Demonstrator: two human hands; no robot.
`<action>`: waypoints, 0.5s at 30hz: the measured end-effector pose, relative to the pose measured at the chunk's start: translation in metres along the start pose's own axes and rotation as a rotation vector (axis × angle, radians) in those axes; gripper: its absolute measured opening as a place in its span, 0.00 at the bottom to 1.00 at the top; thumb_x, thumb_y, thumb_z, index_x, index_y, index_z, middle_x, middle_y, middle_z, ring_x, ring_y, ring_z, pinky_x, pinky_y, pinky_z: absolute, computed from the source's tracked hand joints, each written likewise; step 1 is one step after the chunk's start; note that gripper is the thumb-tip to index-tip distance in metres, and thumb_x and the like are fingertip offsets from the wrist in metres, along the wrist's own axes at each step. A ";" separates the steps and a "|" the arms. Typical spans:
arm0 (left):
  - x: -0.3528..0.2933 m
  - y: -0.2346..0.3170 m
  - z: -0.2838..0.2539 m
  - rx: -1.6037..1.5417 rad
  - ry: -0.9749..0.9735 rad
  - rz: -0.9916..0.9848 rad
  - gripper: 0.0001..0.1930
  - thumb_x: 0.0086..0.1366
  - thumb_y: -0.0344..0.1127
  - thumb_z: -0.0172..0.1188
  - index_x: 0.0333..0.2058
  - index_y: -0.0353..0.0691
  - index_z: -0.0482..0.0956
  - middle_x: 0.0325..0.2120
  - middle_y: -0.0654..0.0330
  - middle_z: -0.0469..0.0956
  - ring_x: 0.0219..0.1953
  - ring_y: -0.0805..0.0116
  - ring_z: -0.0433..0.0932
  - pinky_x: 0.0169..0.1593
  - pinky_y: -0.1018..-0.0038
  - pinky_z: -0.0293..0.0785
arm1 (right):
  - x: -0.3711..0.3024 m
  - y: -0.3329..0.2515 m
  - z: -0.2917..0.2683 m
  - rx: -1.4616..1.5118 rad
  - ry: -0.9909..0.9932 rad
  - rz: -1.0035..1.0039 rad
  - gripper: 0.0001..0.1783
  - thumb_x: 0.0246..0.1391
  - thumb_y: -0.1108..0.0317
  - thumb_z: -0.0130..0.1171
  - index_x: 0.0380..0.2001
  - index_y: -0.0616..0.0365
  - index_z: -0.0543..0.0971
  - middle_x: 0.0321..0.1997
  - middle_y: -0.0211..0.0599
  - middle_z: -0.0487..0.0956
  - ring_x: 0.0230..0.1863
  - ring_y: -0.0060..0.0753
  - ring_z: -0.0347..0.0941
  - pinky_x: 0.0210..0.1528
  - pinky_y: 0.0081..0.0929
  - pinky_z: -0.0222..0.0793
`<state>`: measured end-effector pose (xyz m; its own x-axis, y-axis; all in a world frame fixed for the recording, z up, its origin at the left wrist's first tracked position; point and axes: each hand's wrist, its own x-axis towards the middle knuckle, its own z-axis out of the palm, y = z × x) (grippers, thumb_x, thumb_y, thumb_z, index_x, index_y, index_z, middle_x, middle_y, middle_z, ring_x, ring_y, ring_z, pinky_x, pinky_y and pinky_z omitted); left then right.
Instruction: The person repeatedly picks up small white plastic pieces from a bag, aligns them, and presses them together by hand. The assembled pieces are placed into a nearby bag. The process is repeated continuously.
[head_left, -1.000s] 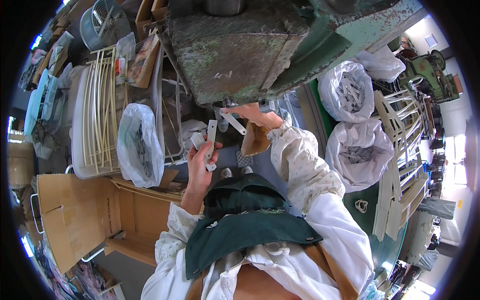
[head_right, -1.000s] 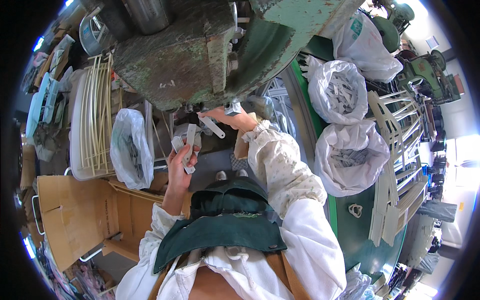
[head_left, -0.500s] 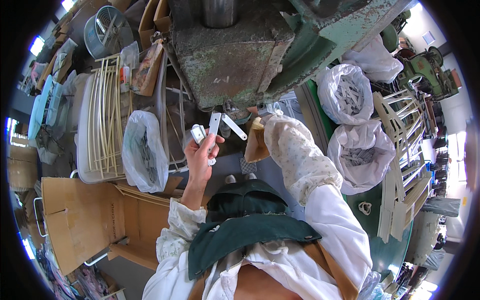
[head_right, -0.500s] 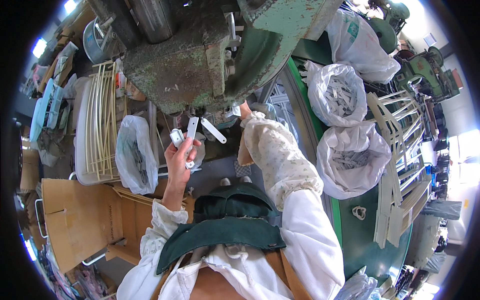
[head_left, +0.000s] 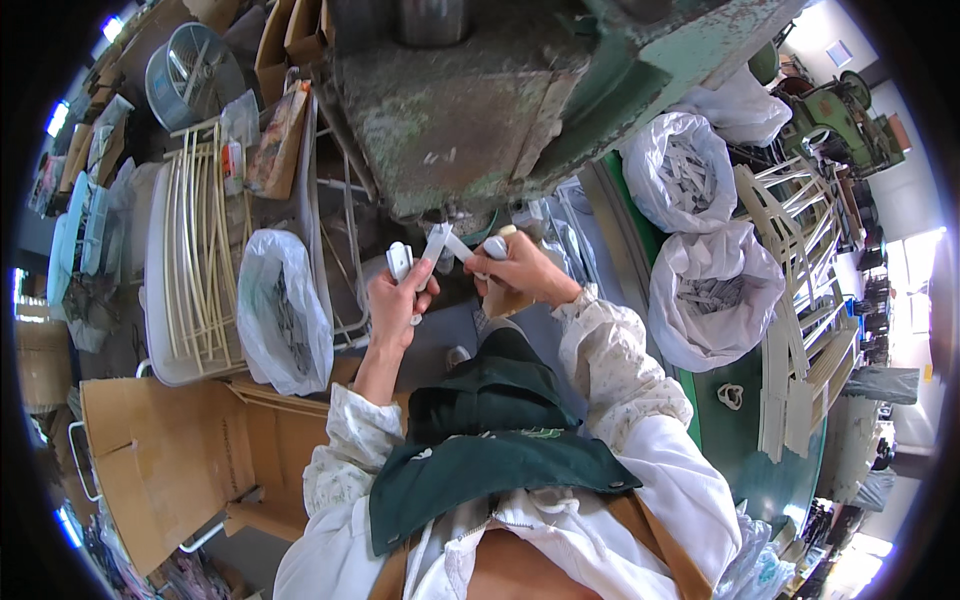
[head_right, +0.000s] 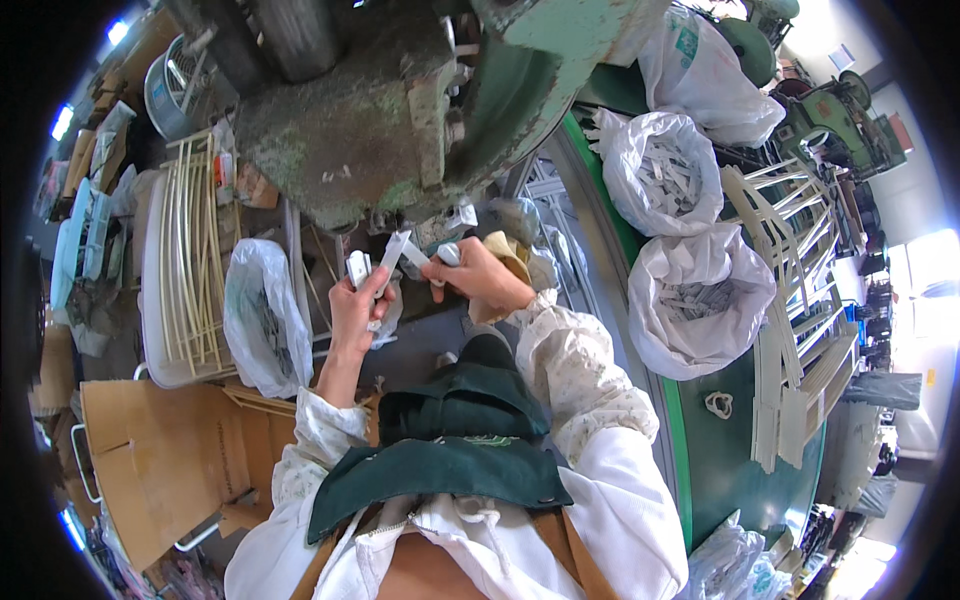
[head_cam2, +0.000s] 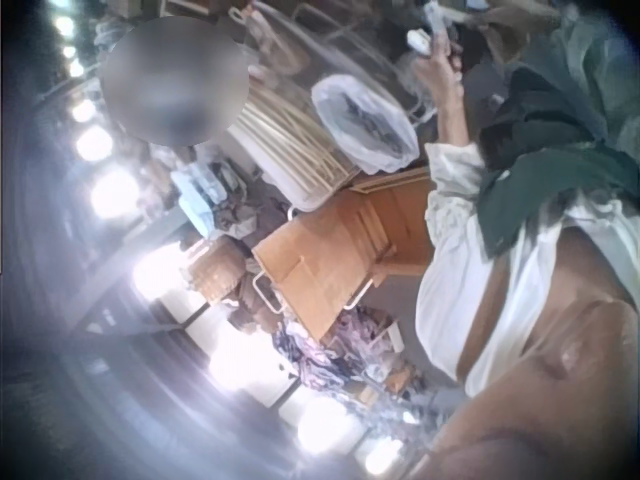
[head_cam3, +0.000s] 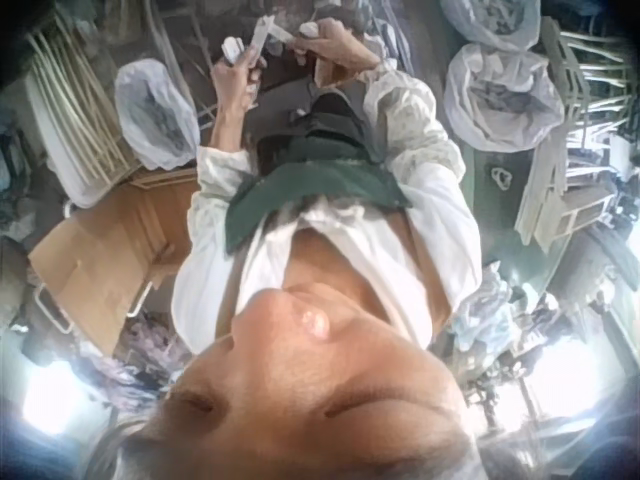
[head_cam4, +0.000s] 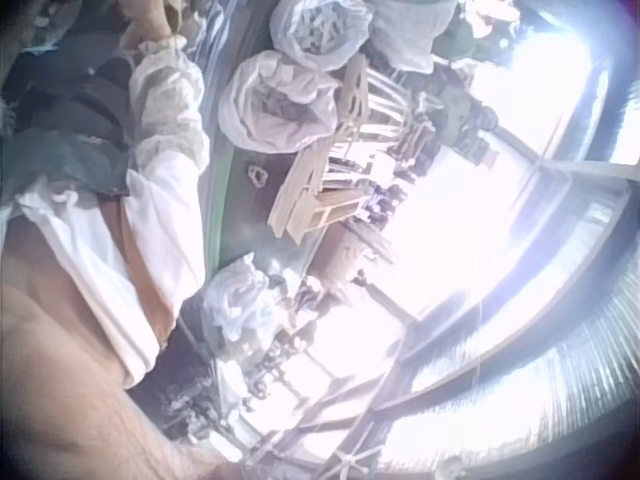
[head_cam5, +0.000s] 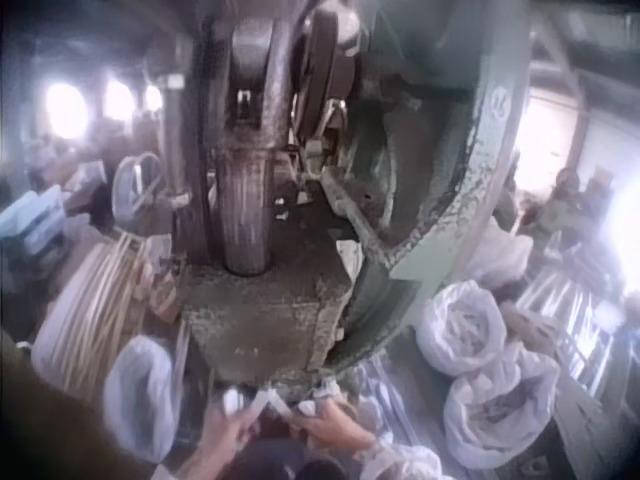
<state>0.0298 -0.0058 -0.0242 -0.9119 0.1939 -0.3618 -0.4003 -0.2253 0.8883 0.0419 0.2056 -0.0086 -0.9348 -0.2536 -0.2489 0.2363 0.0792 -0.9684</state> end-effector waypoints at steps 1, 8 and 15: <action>0.001 0.001 0.001 -0.015 0.007 0.011 0.09 0.60 0.35 0.62 0.27 0.35 0.76 0.16 0.60 0.75 0.12 0.80 0.65 0.15 0.84 0.54 | 0.001 -0.005 0.000 -0.023 -0.008 -0.010 0.12 0.56 0.64 0.58 0.25 0.62 0.79 0.18 0.27 0.76 0.17 0.12 0.63 0.19 0.15 0.55; -0.004 0.006 0.008 -0.061 0.049 0.020 0.07 0.59 0.32 0.63 0.28 0.35 0.76 0.16 0.61 0.74 0.11 0.80 0.64 0.15 0.83 0.55 | -0.003 -0.013 0.000 -0.040 -0.008 0.019 0.13 0.56 0.63 0.58 0.25 0.62 0.80 0.15 0.25 0.75 0.14 0.10 0.60 0.16 0.15 0.51; -0.002 0.004 0.006 -0.088 0.030 0.043 0.07 0.60 0.32 0.62 0.28 0.35 0.77 0.16 0.61 0.74 0.12 0.80 0.64 0.15 0.84 0.54 | -0.001 -0.013 -0.001 0.017 -0.010 0.073 0.13 0.56 0.63 0.59 0.26 0.62 0.81 0.16 0.25 0.75 0.14 0.11 0.60 0.15 0.15 0.50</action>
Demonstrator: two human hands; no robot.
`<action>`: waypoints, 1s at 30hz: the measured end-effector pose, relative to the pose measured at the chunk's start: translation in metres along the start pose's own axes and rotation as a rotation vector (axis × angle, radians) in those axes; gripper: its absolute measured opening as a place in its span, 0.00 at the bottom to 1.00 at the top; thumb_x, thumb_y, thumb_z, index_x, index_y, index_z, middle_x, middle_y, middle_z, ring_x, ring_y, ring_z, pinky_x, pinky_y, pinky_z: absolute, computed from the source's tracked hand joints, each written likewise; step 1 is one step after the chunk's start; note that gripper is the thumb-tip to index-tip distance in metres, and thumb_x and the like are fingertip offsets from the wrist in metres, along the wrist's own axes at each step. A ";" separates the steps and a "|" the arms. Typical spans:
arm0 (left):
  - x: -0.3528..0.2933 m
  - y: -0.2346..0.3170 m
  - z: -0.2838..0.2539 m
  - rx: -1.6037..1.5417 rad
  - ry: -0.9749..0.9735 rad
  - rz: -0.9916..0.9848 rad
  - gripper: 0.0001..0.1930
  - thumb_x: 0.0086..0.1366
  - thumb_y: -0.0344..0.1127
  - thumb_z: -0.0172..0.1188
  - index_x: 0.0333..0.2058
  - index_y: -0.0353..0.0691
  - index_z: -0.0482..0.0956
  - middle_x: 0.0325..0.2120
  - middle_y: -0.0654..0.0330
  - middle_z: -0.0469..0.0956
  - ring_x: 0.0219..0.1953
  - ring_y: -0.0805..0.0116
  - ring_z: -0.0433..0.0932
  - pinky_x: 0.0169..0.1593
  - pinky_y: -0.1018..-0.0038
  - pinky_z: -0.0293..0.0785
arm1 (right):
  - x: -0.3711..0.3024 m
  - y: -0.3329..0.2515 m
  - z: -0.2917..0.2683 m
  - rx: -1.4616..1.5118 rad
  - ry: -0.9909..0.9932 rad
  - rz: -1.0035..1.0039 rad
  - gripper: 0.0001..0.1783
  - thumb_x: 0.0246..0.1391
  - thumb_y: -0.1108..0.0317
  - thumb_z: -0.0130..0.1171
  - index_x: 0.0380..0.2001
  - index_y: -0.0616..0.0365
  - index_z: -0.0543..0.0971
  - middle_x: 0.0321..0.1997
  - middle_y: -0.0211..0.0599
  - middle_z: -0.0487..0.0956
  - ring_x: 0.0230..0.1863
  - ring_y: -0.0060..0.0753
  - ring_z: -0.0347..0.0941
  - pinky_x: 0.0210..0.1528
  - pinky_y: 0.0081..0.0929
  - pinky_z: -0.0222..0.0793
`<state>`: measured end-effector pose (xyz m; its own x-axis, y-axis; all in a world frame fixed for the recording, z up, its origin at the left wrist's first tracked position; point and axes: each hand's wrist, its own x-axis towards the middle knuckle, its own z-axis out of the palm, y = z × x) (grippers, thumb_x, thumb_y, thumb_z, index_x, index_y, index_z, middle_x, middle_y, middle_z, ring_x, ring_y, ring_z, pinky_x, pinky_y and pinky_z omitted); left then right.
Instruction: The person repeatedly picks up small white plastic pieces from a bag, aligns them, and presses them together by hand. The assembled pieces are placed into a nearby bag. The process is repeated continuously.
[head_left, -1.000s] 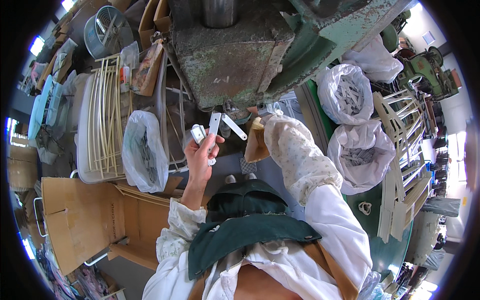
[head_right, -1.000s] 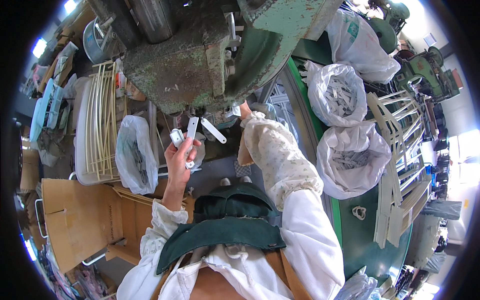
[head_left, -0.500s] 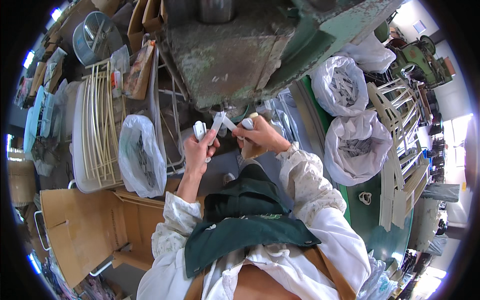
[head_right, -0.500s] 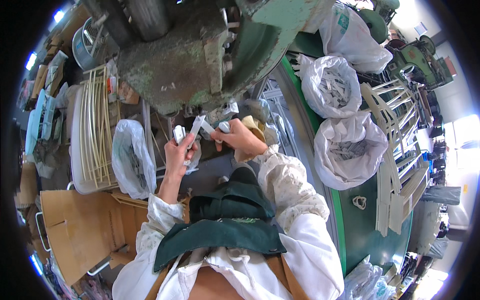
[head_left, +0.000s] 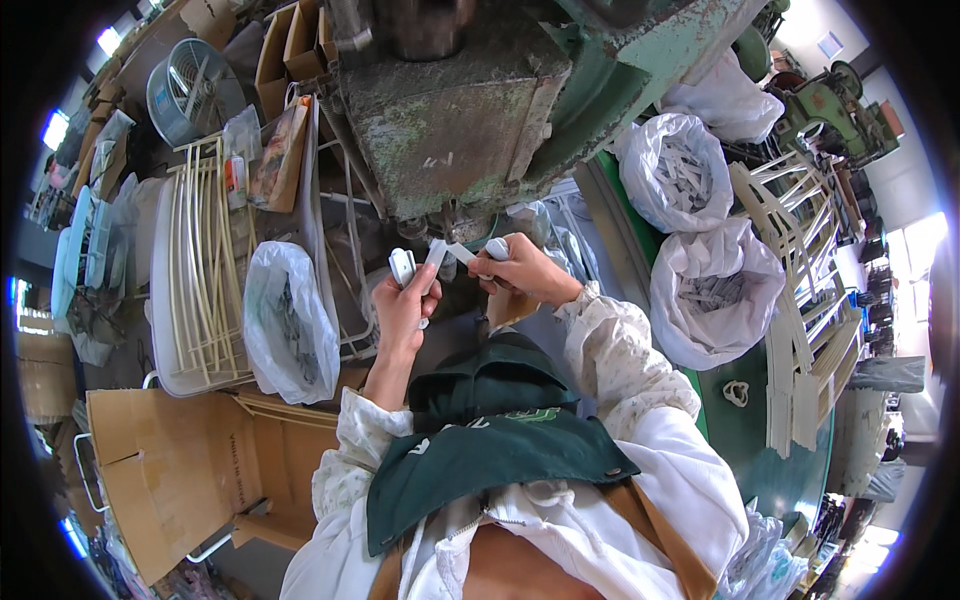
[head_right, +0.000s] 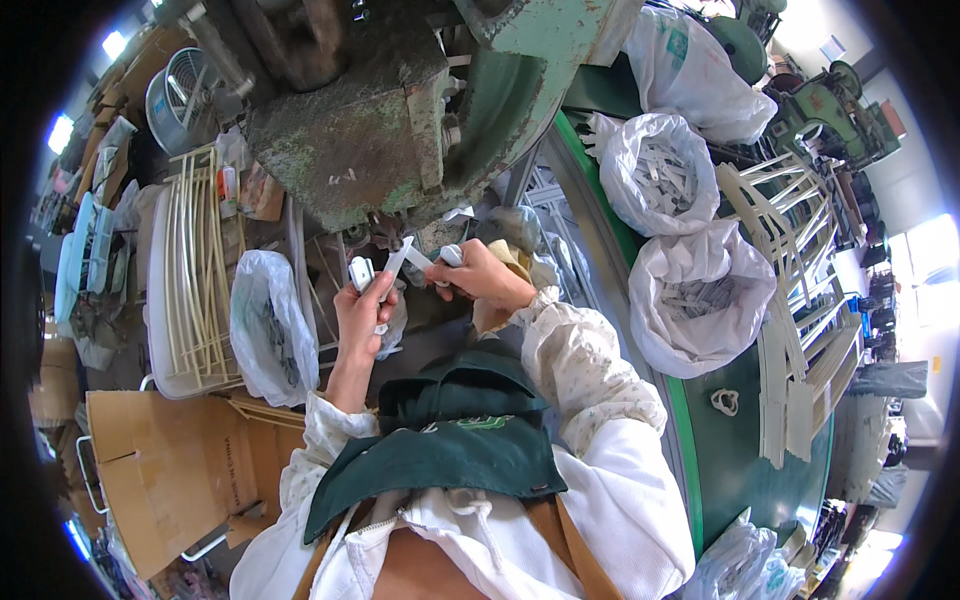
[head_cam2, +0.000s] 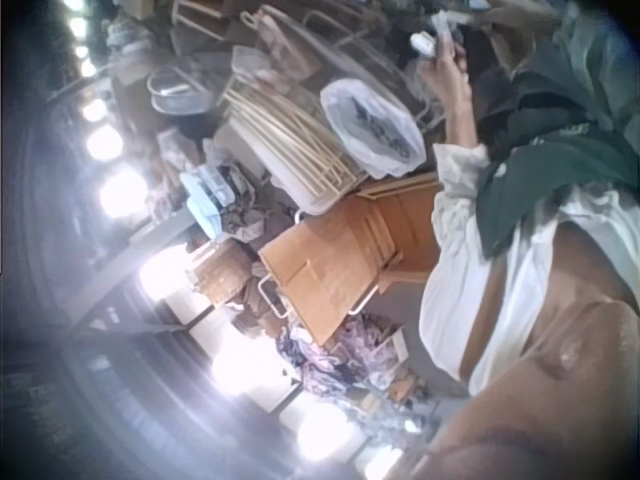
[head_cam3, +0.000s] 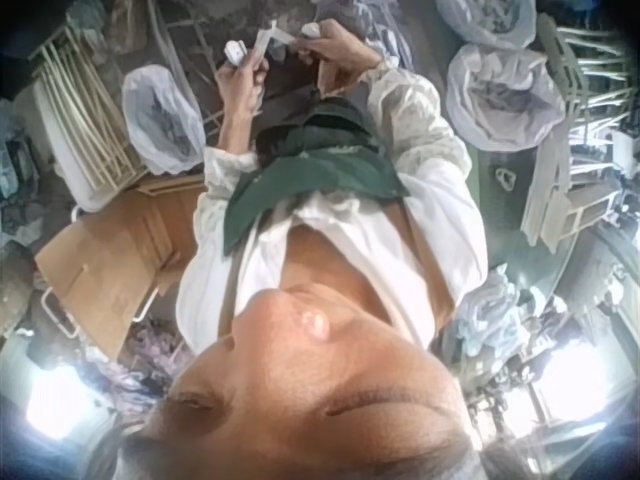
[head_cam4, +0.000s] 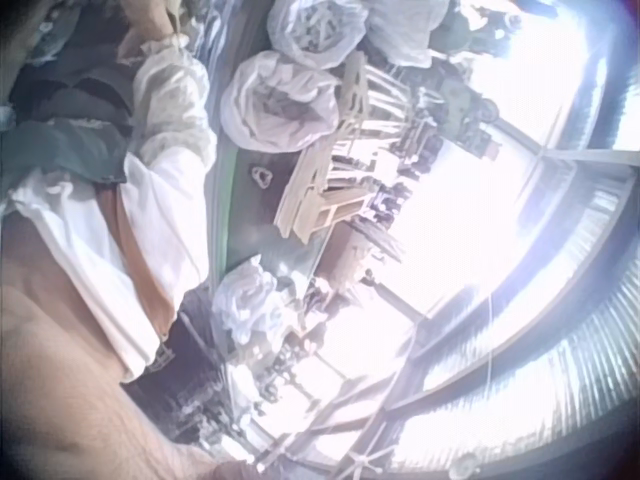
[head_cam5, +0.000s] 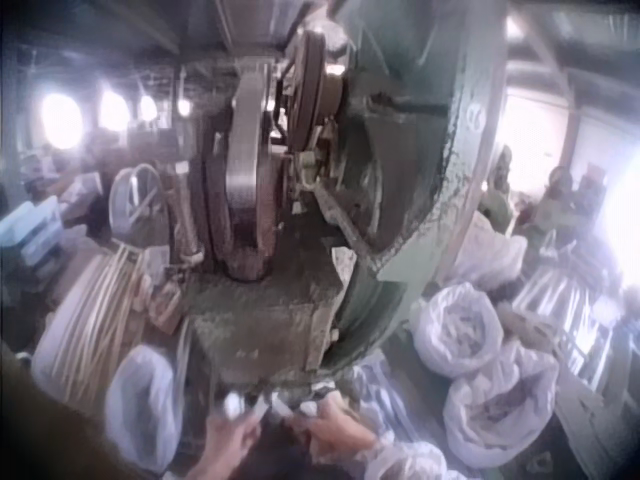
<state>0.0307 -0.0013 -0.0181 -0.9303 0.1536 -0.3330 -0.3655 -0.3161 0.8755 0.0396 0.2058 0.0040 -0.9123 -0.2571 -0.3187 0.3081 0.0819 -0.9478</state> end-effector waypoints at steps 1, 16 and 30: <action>-0.001 0.001 -0.001 0.001 -0.004 -0.015 0.07 0.60 0.33 0.62 0.28 0.34 0.77 0.16 0.61 0.74 0.12 0.80 0.64 0.15 0.84 0.54 | -0.002 -0.001 0.001 0.000 0.001 -0.016 0.12 0.56 0.63 0.59 0.26 0.62 0.81 0.16 0.25 0.75 0.14 0.11 0.60 0.15 0.15 0.50; -0.028 -0.014 -0.025 -0.069 -0.056 -0.107 0.08 0.62 0.35 0.61 0.30 0.37 0.75 0.23 0.52 0.80 0.11 0.80 0.64 0.15 0.85 0.53 | -0.066 0.024 -0.254 -0.279 1.108 0.044 0.11 0.54 0.66 0.54 0.32 0.67 0.75 0.23 0.36 0.75 0.17 0.27 0.64 0.19 0.23 0.60; -0.013 -0.008 0.001 -0.173 -0.011 -0.040 0.06 0.60 0.31 0.61 0.32 0.34 0.76 0.20 0.57 0.76 0.12 0.80 0.63 0.15 0.84 0.50 | 0.009 -0.012 0.027 0.200 0.135 -0.208 0.08 0.59 0.70 0.53 0.32 0.65 0.69 0.26 0.38 0.77 0.20 0.19 0.67 0.19 0.16 0.61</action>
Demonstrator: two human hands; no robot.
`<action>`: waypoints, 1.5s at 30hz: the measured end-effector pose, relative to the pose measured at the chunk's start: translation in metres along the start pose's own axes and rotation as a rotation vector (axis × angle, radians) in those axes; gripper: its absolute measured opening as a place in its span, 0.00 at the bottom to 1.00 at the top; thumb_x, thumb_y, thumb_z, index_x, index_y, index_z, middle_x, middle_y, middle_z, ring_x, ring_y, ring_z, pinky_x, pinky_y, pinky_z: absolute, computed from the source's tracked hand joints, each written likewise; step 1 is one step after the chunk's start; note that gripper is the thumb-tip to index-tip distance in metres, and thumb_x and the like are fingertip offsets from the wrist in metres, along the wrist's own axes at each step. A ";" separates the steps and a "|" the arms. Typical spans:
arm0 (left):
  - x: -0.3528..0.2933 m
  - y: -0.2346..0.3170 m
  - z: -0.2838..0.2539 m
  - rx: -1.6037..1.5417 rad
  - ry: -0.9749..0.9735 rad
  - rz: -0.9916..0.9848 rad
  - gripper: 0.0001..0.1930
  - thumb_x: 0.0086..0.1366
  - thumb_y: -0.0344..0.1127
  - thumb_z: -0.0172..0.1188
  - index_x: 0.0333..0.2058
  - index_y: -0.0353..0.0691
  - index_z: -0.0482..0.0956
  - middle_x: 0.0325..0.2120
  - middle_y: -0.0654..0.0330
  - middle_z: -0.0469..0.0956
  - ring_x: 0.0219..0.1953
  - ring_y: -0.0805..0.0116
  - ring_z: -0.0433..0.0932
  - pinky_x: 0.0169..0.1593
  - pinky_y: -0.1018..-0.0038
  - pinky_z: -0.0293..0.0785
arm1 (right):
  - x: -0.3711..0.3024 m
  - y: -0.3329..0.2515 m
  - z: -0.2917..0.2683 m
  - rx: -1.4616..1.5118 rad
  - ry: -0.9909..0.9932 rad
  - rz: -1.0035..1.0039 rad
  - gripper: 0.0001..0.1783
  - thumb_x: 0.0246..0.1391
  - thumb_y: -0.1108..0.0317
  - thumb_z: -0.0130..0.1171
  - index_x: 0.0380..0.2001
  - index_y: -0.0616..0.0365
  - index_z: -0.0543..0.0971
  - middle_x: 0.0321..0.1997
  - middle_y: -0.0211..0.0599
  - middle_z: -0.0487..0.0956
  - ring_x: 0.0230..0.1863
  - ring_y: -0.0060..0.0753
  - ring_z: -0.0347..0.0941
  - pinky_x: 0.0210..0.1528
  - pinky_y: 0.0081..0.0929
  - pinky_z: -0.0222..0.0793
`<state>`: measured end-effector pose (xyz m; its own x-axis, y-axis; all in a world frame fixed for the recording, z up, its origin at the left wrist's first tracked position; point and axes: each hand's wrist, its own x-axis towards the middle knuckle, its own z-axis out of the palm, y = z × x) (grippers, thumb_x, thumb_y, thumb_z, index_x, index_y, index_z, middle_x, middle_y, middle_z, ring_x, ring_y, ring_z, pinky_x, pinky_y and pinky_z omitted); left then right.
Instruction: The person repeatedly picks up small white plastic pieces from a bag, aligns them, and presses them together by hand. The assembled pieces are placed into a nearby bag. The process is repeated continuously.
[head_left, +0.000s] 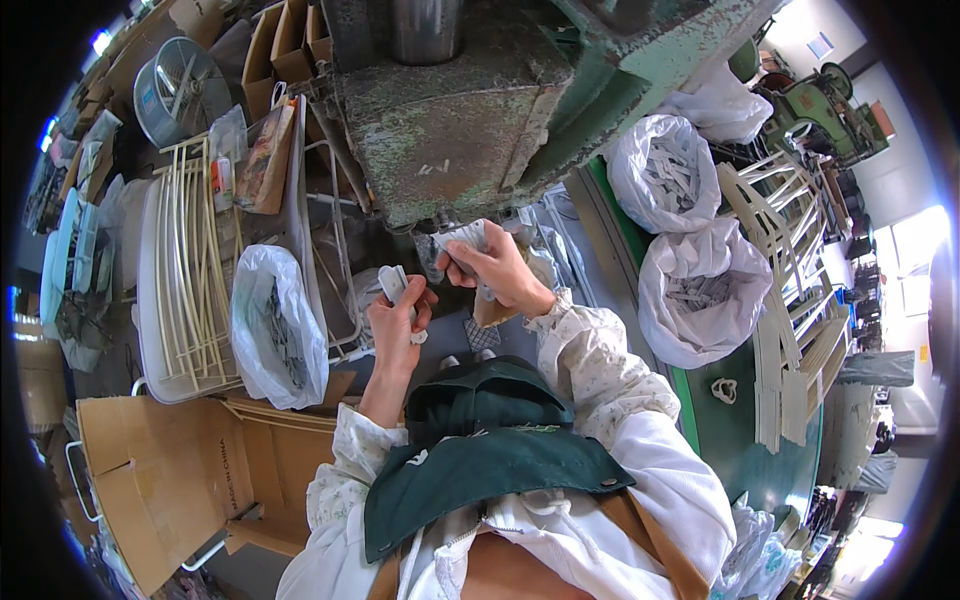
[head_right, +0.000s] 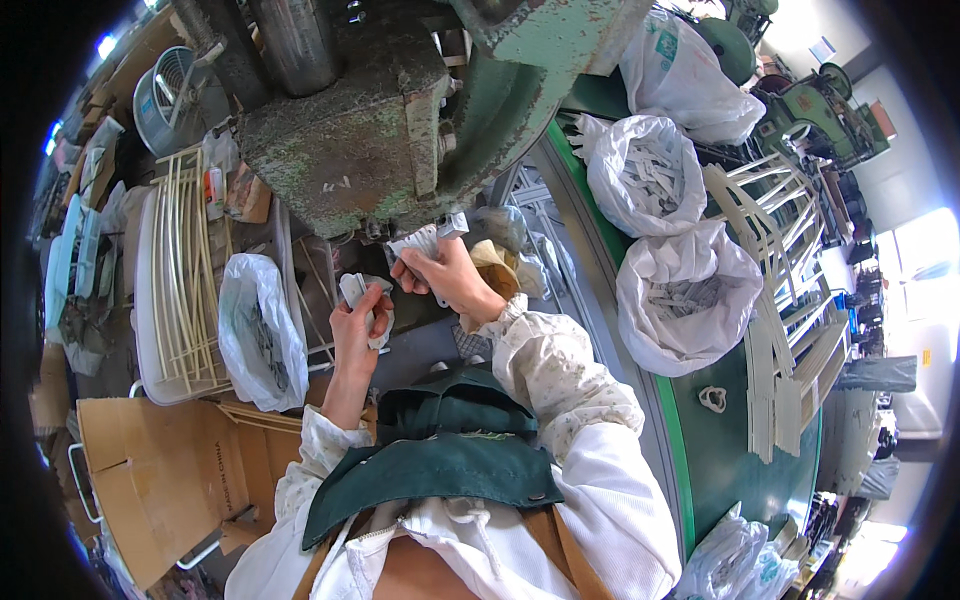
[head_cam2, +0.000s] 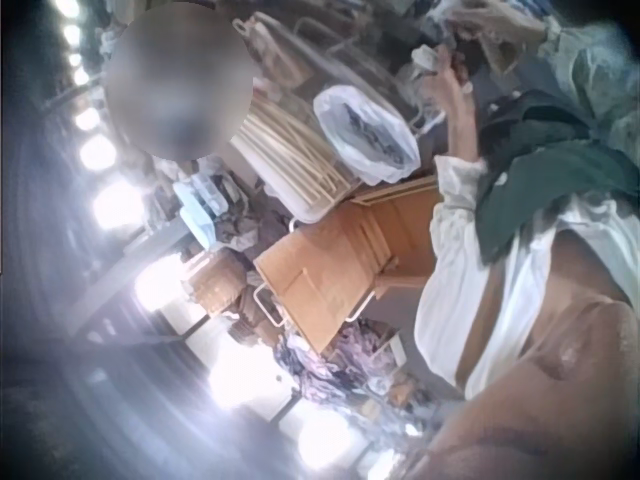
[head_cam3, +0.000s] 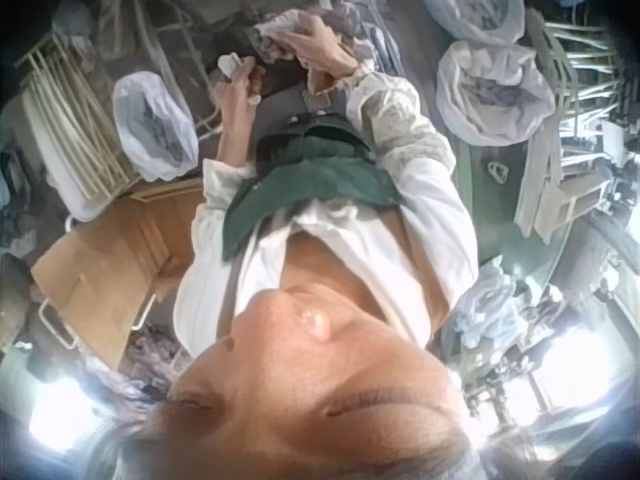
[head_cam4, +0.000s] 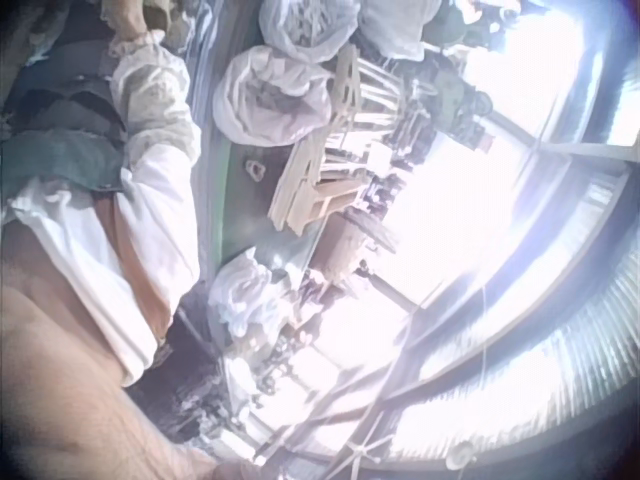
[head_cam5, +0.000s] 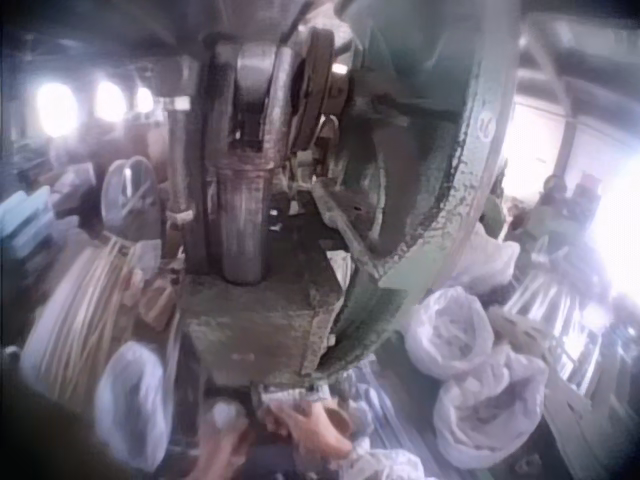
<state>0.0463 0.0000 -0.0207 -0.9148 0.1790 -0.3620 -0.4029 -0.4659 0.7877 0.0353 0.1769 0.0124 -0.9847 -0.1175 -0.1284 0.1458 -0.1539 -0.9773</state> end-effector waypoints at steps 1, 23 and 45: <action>0.001 0.000 0.000 -0.015 -0.006 0.005 0.06 0.61 0.30 0.59 0.34 0.33 0.76 0.21 0.56 0.76 0.12 0.80 0.63 0.16 0.83 0.51 | 0.001 -0.001 0.001 0.036 0.001 0.015 0.08 0.59 0.70 0.52 0.32 0.65 0.68 0.26 0.38 0.77 0.19 0.19 0.67 0.19 0.16 0.60; 0.001 -0.007 -0.021 -0.170 -0.181 -0.090 0.20 0.69 0.37 0.48 0.53 0.28 0.66 0.43 0.46 0.77 0.38 0.62 0.80 0.43 0.70 0.78 | 0.041 0.100 -0.087 -0.583 0.142 -0.006 0.10 0.56 0.71 0.50 0.37 0.66 0.68 0.33 0.52 0.77 0.36 0.45 0.77 0.35 0.39 0.74; -0.011 0.004 -0.004 0.114 -0.127 0.003 0.14 0.71 0.44 0.46 0.37 0.39 0.71 0.23 0.61 0.74 0.16 0.76 0.69 0.19 0.82 0.62 | 0.180 0.220 -0.095 -1.186 0.212 -0.382 0.15 0.52 0.65 0.54 0.41 0.61 0.73 0.40 0.42 0.76 0.42 0.46 0.71 0.46 0.39 0.66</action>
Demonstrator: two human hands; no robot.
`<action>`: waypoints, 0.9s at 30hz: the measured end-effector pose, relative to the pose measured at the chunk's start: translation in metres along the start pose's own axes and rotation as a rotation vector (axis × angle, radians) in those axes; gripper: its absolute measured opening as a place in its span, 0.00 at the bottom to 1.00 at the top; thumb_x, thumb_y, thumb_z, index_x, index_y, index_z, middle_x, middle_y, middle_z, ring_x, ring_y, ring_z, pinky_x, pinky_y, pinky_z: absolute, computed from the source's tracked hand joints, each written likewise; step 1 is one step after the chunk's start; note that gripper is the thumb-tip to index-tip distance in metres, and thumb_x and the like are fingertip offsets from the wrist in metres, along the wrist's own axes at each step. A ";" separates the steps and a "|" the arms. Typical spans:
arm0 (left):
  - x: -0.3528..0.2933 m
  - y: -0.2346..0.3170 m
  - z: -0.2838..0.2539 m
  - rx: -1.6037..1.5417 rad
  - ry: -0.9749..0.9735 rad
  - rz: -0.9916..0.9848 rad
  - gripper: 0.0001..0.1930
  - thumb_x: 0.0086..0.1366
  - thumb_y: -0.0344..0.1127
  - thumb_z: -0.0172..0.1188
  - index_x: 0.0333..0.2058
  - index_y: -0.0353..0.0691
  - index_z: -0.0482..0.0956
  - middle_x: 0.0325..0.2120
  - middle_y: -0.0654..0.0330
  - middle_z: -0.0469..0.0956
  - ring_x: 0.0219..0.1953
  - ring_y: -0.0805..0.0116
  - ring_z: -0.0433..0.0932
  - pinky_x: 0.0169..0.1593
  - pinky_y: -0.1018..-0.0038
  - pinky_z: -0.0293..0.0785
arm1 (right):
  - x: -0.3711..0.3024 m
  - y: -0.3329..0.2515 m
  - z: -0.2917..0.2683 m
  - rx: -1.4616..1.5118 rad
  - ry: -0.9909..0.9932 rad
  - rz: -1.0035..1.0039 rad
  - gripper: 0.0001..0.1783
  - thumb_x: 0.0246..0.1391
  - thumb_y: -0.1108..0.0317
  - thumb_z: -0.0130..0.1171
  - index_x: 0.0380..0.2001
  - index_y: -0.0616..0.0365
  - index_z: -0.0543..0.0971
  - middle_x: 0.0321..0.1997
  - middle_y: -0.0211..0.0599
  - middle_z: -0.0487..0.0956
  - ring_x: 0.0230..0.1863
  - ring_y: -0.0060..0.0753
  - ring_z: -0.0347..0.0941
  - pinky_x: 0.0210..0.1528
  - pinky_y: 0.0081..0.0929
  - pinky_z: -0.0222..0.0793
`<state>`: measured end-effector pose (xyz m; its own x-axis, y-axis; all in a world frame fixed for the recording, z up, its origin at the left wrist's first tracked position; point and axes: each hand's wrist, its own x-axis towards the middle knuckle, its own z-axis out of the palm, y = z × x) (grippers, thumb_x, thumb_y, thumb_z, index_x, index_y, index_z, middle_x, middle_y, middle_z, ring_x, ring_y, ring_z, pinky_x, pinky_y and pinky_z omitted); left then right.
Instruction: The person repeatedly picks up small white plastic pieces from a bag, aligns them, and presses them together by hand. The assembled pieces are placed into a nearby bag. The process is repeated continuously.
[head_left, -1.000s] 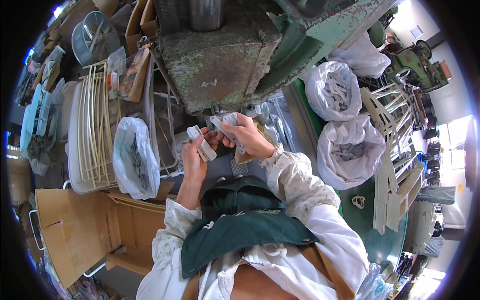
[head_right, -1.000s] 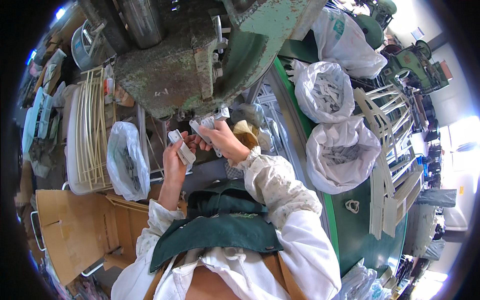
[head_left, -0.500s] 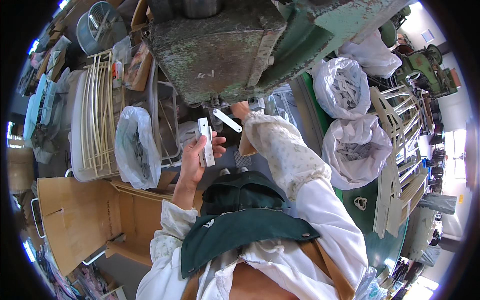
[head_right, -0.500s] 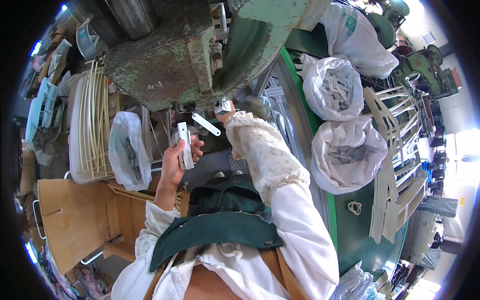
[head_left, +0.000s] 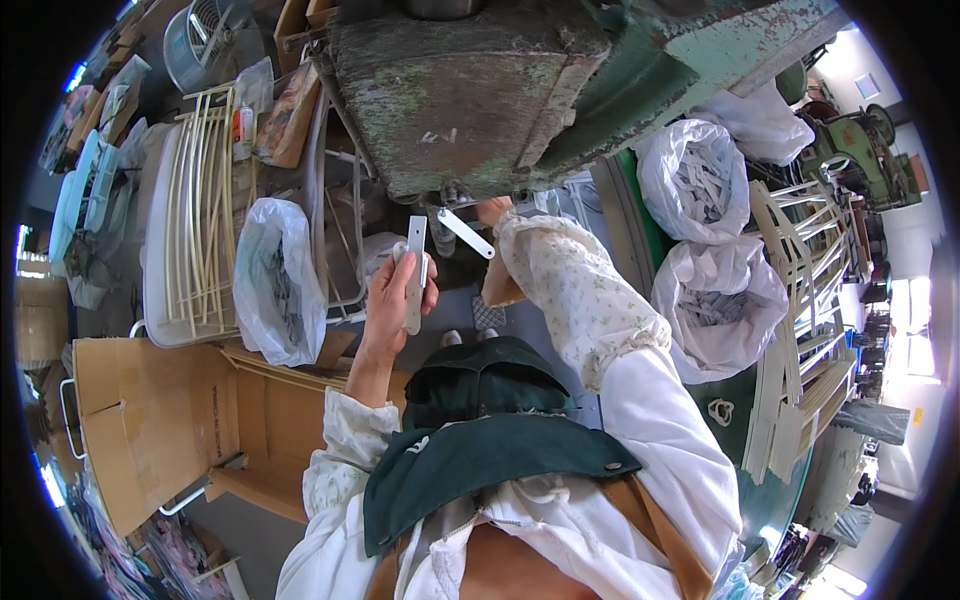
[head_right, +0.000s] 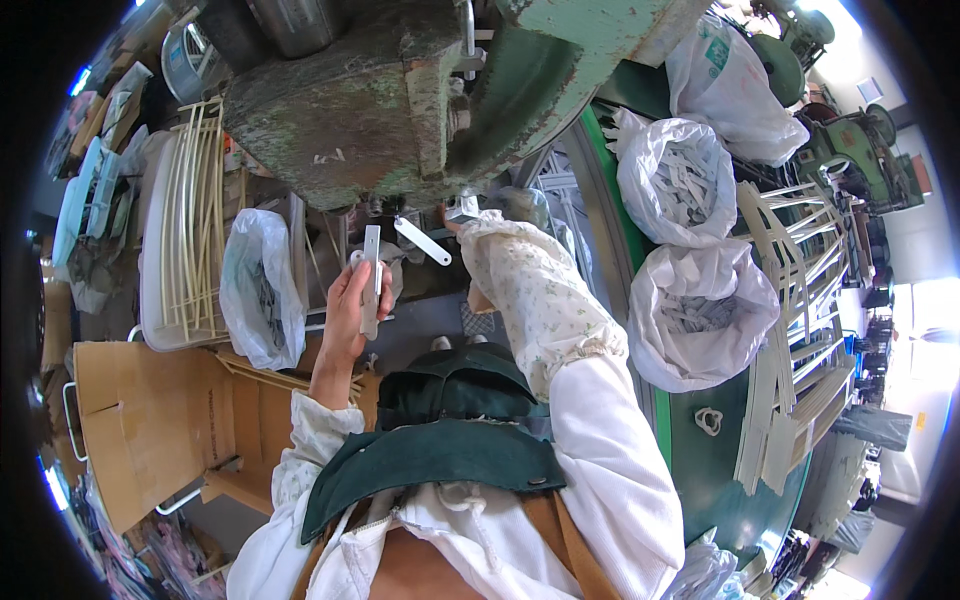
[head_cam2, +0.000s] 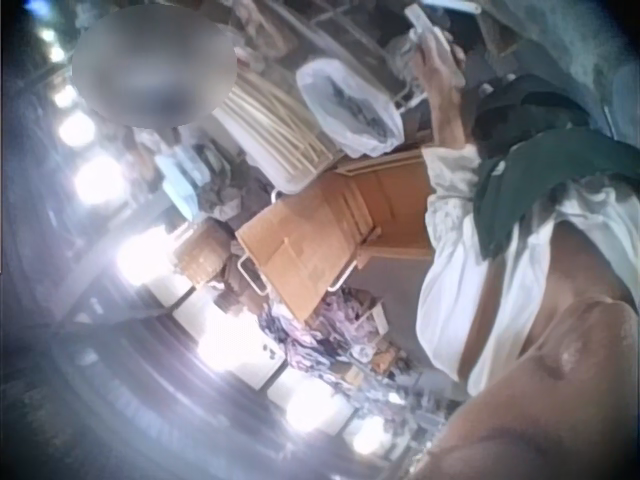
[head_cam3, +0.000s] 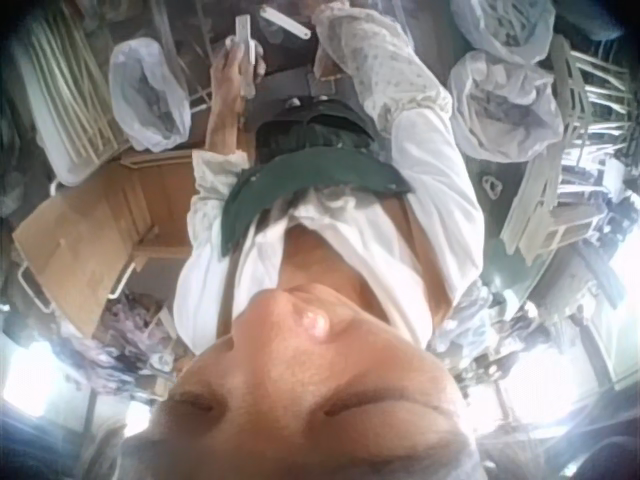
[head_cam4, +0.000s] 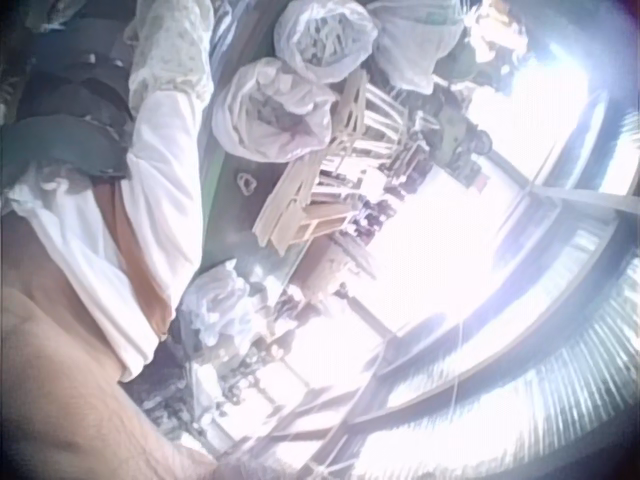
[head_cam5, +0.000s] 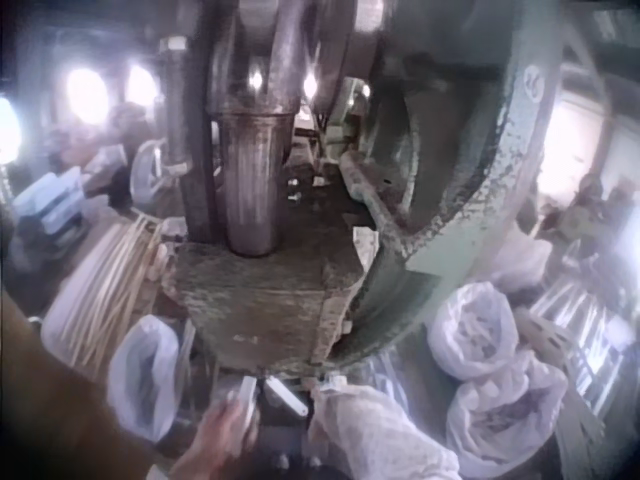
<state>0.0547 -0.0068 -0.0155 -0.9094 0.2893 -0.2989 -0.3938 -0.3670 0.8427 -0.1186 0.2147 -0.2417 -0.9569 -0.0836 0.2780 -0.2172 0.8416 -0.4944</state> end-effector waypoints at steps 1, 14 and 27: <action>0.005 -0.004 -0.003 -0.006 0.002 -0.001 0.14 0.71 0.44 0.46 0.37 0.39 0.71 0.24 0.61 0.74 0.16 0.77 0.69 0.19 0.82 0.62 | 0.000 0.000 -0.001 0.002 -0.004 0.002 0.15 0.52 0.65 0.54 0.41 0.61 0.73 0.40 0.42 0.76 0.42 0.46 0.71 0.47 0.39 0.66; 0.003 -0.003 -0.005 -0.149 -0.036 0.002 0.14 0.69 0.40 0.50 0.44 0.36 0.71 0.24 0.62 0.72 0.16 0.78 0.66 0.20 0.83 0.58 | 0.005 0.002 -0.007 0.017 -0.036 0.034 0.17 0.55 0.65 0.50 0.47 0.59 0.73 0.47 0.41 0.74 0.49 0.43 0.68 0.52 0.38 0.63; 0.003 0.000 -0.005 0.130 0.021 0.015 0.10 0.69 0.39 0.51 0.33 0.38 0.69 0.18 0.62 0.70 0.15 0.80 0.64 0.16 0.84 0.57 | -0.034 -0.133 -0.202 0.857 -0.381 0.332 0.13 0.45 0.65 0.67 0.32 0.62 0.79 0.26 0.26 0.74 0.27 0.22 0.66 0.28 0.25 0.61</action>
<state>0.0512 -0.0109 -0.0185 -0.9183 0.2652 -0.2940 -0.3604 -0.2528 0.8979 -0.0184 0.2136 -0.0196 -0.9598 -0.2057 -0.1910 0.1509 0.1956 -0.9690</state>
